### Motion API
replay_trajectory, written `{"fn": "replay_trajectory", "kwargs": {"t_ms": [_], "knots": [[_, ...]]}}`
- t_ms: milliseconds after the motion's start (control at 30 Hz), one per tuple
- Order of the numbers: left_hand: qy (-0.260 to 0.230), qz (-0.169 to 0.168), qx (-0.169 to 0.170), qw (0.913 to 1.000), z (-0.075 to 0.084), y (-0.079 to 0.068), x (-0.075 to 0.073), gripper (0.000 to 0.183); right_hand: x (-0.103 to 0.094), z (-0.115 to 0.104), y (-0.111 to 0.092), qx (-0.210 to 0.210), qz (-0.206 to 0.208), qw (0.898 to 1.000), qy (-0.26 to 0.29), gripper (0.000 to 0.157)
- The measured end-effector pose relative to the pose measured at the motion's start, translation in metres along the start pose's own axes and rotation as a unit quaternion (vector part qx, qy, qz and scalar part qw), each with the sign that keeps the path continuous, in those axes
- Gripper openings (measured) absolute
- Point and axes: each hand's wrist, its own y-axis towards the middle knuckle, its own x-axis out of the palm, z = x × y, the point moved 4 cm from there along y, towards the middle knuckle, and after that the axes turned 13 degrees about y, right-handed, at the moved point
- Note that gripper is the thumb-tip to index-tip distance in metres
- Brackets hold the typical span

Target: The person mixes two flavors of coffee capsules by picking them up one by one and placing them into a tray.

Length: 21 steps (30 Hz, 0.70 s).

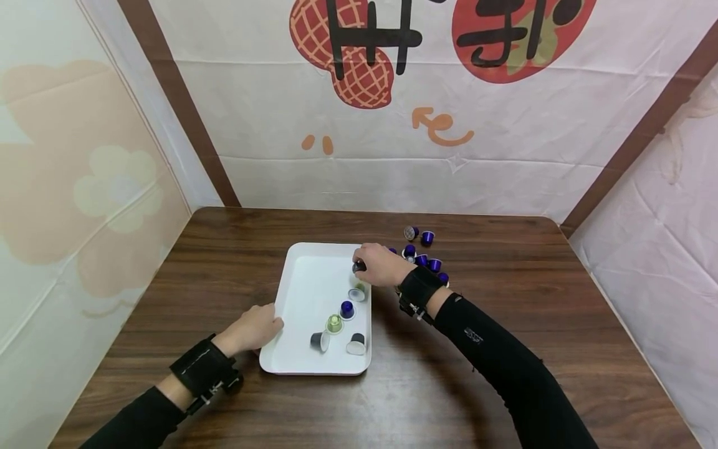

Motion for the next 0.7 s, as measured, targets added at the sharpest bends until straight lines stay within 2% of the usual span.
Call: {"fn": "replay_trajectory", "kwargs": {"t_ms": [233,433,533,700], "knots": [[-0.001,0.001,0.001,1.0,0.002,0.002,0.002,0.036,0.0,0.006,0.007,0.013,-0.001,1.0,-0.008,0.027],[0.004,0.005,0.003,1.0,0.002,0.0,0.001,0.034,0.0,0.004,0.003,0.012,0.001,1.0,0.014,0.033],[0.006,0.004,-0.002,1.0,0.001,-0.002,0.001,0.034,-0.007,0.004,-0.003,-0.001,0.01,1.0,0.026,0.031],[0.005,0.005,0.0,1.0,-0.001,-0.002,0.0,0.035,-0.028,0.014,-0.02,-0.031,0.043,0.999,0.013,0.022]]}}
